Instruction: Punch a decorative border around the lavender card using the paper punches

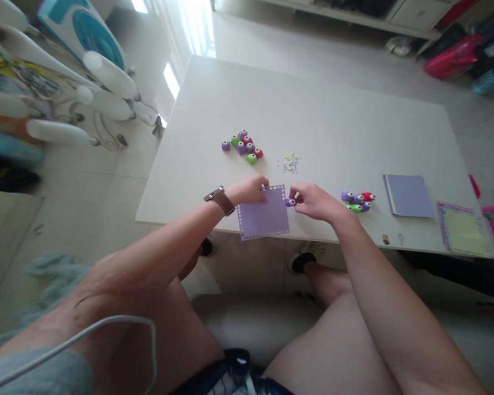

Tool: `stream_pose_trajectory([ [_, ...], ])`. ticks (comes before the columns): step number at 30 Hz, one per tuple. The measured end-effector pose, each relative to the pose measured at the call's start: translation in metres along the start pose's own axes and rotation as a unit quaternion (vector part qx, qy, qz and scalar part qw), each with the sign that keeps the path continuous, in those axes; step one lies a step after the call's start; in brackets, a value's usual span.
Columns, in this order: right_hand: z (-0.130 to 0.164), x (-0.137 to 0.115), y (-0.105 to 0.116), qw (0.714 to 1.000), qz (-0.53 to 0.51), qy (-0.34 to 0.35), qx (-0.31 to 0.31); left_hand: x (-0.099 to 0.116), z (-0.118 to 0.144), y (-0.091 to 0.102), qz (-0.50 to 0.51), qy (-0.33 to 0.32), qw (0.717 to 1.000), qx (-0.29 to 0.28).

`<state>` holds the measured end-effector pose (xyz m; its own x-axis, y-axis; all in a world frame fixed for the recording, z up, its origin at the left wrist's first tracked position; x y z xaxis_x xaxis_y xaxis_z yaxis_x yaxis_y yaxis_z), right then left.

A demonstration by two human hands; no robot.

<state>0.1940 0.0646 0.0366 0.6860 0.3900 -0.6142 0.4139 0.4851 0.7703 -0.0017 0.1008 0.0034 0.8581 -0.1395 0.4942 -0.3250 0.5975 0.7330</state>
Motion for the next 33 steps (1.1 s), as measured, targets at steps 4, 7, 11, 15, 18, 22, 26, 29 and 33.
stream_pose_trajectory([
  [4,0.0,-0.0004,0.0001,1.0,0.0,0.001,0.0,0.0,0.0003,0.0005,-0.003,0.0,1.0,0.001],
  [7,0.0,-0.0001,0.0,1.0,0.0,0.001,-0.002,-0.0002,-0.0003,0.0001,-0.003,-0.002,1.0,0.003],
  [11,-0.0002,0.0002,0.0001,1.0,0.001,0.0,-0.004,-0.0006,-0.001,-0.0001,-0.001,0.0,1.0,0.003],
  [15,-0.0001,0.0006,0.0003,1.0,0.001,0.001,-0.002,-0.0006,-0.0011,0.0003,0.003,0.001,1.0,0.0],
  [18,0.0001,0.0013,0.0003,1.0,0.004,0.001,0.0,-0.0008,-0.0011,0.0005,0.005,0.003,1.0,-0.002],
  [22,0.0,0.0023,0.0002,1.0,0.012,0.003,0.003,-0.0015,-0.002,-0.0001,0.008,0.0,1.0,-0.001],
  [26,-0.0001,0.0031,-0.0003,1.0,0.015,0.006,0.002,-0.0027,-0.0035,-0.0007,0.009,-0.001,1.0,-0.002],
  [29,0.0002,0.0036,-0.0007,1.0,0.018,0.009,0.0,-0.0021,-0.003,-0.0002,0.015,0.0,1.0,-0.009],
  [33,0.0006,0.0049,-0.0004,1.0,0.019,0.007,0.003,-0.0002,-0.0008,0.0017,0.018,0.008,1.0,-0.016],
])
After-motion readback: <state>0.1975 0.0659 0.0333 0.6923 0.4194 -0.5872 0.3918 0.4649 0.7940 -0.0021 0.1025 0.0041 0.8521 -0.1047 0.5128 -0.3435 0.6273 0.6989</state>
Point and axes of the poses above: each hand's wrist, its own z-axis away from the middle knuckle, its own y-axis out of the back of the hand, x = y × z, the point moved 4 cm from there along -z, towards the middle knuckle, and after that the axes turned 9 degrees about y, right-handed, at the moved point
